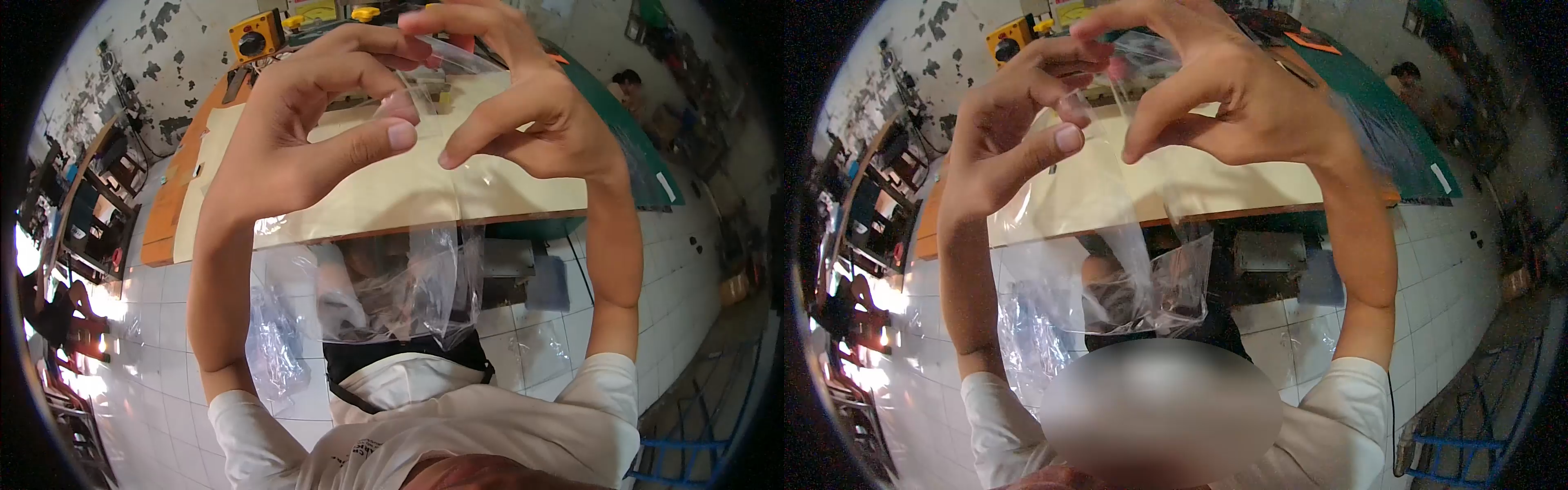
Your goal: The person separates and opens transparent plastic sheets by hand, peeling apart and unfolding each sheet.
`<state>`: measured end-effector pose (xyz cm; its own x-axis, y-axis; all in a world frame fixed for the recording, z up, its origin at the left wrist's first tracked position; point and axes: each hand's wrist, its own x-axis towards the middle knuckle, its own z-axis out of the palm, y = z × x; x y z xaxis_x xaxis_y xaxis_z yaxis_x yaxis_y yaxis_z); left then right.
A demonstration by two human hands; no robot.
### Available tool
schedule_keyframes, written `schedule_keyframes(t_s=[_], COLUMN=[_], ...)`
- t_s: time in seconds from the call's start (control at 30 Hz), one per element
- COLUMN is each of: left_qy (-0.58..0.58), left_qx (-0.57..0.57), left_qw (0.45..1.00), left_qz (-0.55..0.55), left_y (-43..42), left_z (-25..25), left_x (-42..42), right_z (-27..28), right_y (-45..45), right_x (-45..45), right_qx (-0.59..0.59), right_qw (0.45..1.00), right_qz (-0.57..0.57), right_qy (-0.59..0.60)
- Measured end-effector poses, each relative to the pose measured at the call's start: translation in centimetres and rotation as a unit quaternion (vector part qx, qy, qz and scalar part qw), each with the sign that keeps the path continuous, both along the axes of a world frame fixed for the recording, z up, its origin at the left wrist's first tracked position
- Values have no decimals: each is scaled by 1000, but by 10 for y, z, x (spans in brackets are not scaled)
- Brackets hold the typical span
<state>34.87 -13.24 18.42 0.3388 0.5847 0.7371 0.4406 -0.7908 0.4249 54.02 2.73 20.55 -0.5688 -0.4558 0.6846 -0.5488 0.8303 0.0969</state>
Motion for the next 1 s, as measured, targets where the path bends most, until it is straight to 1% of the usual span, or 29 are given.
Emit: schedule_keyframes(t_s=[0.07, 0.1, 0.13, 0.17, 0.2, 0.23, 0.27, 0.3, 0.37, 0.4, 0.47, 0.53, 0.57, 0.6, 0.63, 0.67, 0.7, 0.73, 0.77, 0.8, 0.83, 0.9, 0.93, 1.0], left_qy=[1, 1, 3, 44, 84, 112, 113, 131, 148, 152, 156, 68, 89, 87, 63, 39, 49, 47, 23, -1, -3, -1, -1, 7], left_qx=[-12, -23, -25, -78, -132, -150, -151, -176, -200, -232, -257, -289, -251, -249, -249, -249, -216, -215, -192, -167, -167, -149, -152, -130], left_qw=[1000, 1000, 1000, 996, 987, 982, 982, 976, 968, 960, 953, 946, 957, 957, 965, 968, 975, 975, 980, 982, 982, 980, 979, 981], left_qz=[3, 5, 7, 25, 42, 17, 17, -1, -20, -28, -36, -133, -118, -118, -62, -5, 26, 28, 57, 86, 88, 135, 136, 142], left_y=[1, 0, -4, -8, -10, -6, -2, 2, 7, 8, 14, 27, 30, 30, 28, 25, 24, 21, 18, 17, 18, 21, 22, 24], left_z=[1, 1, 4, 9, 12, 15, 15, 13, 12, 12, 6, -17, -21, -24, -28, -31, -33, -36, -40, -43, -45, -50, -52, -58], left_x=[0, 0, 0, 0, 0, -2, -4, -5, -7, -8, -11, -18, -20, -22, -24, -25, -26, -28, -28, -29, -30, -27, -25, -19], right_z=[-1, -11, -10, -8, 7, 13, 19, 13, 2, -10, -18, -20, -22, -24, -33, -45, -59, -75, -92, -99, -103, -107, -107, -108], right_y=[0, 1, 4, 6, 11, 5, -1, -25, -34, -30, -23, -23, -22, -22, -21, -20, -20, -19, -17, -20, -22, -28, -32, -44], right_x=[-4, -12, -14, -16, -14, -11, -7, 2, 4, 0, -2, 3, 6, 9, 7, 5, 4, 3, 11, 15, 16, 16, 11, 0], right_qx=[-17, -66, -90, -113, 62, 147, 232, 122, 11, -25, -52, -11, -5, 1, -46, -94, -213, -327, -424, -516, -516, -421, -425, -415], right_qw=[998, 990, 983, 975, 986, 979, 963, 985, 993, 989, 984, 989, 989, 989, 992, 977, 946, 896, 869, 830, 830, 888, 886, 887], right_qz=[59, 123, 156, 189, 143, 114, 92, 63, 33, 50, 65, -6, -30, -54, -113, -172, -191, -205, -194, -181, -179, -182, -181, -199], right_qy=[-33, -28, -24, -19, -60, -81, -98, -107, -114, -134, -156, -144, -142, -140, -30, 82, 153, 221, 169, 114, 111, -34, -35, 20])
